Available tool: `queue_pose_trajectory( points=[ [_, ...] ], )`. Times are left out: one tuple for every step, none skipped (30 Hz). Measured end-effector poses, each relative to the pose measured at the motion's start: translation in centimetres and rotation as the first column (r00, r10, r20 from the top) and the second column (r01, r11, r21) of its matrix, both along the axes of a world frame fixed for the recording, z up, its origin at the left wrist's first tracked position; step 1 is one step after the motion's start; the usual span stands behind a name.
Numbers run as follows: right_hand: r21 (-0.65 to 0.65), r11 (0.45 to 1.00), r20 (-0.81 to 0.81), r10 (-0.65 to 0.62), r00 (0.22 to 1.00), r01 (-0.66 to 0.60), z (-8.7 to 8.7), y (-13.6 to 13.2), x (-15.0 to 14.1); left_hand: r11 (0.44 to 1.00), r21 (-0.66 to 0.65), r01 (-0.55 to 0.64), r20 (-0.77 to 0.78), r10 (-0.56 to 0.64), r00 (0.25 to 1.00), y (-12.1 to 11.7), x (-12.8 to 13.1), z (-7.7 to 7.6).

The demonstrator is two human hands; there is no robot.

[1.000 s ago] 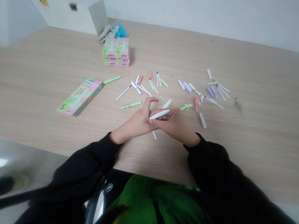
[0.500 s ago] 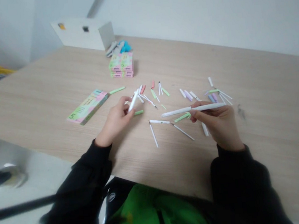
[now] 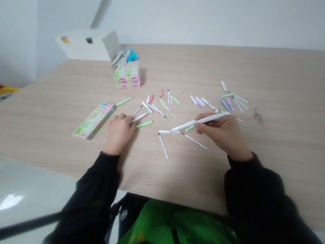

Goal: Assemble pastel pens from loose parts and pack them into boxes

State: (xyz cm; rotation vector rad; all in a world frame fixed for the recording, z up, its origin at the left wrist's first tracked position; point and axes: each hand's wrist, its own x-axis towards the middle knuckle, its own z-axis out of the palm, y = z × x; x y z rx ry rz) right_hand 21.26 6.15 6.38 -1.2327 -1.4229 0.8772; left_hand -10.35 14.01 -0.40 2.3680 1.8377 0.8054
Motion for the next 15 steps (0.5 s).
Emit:
queue_pose_trajectory(
  points=[
    [0.002, 1.0, 0.006, -0.002, 1.0, 0.002, -0.2, 0.1, 0.0, 0.999, 0.03, -0.013, -0.018, 0.014, 1.0, 0.0, 0.0, 0.0],
    [0.005, 1.0, 0.011, -0.002, 1.0, 0.002, -0.3, 0.1, -0.1, 0.998, 0.063, -0.022, -0.026, 0.024, 0.999, 0.0, 0.1, 0.2],
    [0.005, 1.0, 0.013, 0.0, 1.0, 0.0, -0.5, 0.2, -0.1, 0.995, 0.094, -0.026, -0.024, 0.028, 0.999, -0.1, 0.3, 0.4],
    [0.002, 1.0, 0.012, 0.004, 1.0, -0.005, -0.6, 0.2, -0.2, 0.992, 0.121, -0.02, -0.01, 0.021, 1.0, -0.3, 0.7, 0.7],
    [-0.006, 1.0, 0.011, 0.013, 1.0, -0.013, -0.7, 0.3, -0.2, 0.991, 0.132, 0.006, 0.023, -0.009, 1.0, -0.6, 1.3, 1.0],
    [-0.015, 1.0, 0.013, 0.023, 1.0, -0.023, -0.8, 0.3, -0.3, 0.991, 0.121, 0.059, 0.075, -0.068, 0.995, -0.9, 2.1, 1.4],
    [-0.024, 0.999, 0.02, 0.033, 0.999, -0.032, -0.8, 0.3, -0.3, 0.986, 0.093, 0.142, 0.145, -0.155, 0.977, -1.4, 3.1, 1.8],
    [-0.03, 0.999, 0.032, 0.038, 0.999, -0.037, -0.8, 0.3, -0.3, 0.965, 0.047, 0.258, 0.227, -0.262, 0.938, -1.9, 4.2, 2.2],
    [-0.035, 0.999, 0.045, 0.042, 0.998, -0.04, -0.8, 0.3, -0.4, 0.925, -0.004, 0.379, 0.31, -0.359, 0.88, -2.5, 5.5, 2.5],
    [-0.04, 0.998, 0.055, 0.046, 0.997, -0.043, -0.8, 0.3, -0.4, 0.871, -0.056, 0.488, 0.384, -0.432, 0.816, -3.1, 6.7, 2.8],
    [-0.043, 0.998, 0.055, 0.049, 0.997, -0.047, -0.8, 0.3, -0.5, 0.812, -0.104, 0.574, 0.442, -0.479, 0.759, -3.6, 7.8, 3.0],
    [-0.048, 0.997, 0.041, 0.057, 0.997, -0.055, -0.8, 0.3, -0.6, 0.757, -0.158, 0.634, 0.482, -0.502, 0.719, -4.1, 8.8, 3.2],
    [-0.054, 0.996, 0.017, 0.071, 0.997, -0.07, -0.8, 0.3, -0.7, 0.717, -0.202, 0.667, 0.506, -0.507, 0.698, -4.5, 9.5, 3.4],
    [-0.059, 0.994, -0.011, 0.091, 0.996, -0.092, -0.7, 0.3, -0.7, 0.697, -0.231, 0.679, 0.519, -0.501, 0.692, -4.8, 10.0, 3.5],
    [-0.065, 0.991, -0.037, 0.116, 0.993, -0.119, -0.6, 0.3, -0.8, 0.691, -0.248, 0.679, 0.526, -0.493, 0.693, -5.0, 10.3, 3.6]
  ],
)
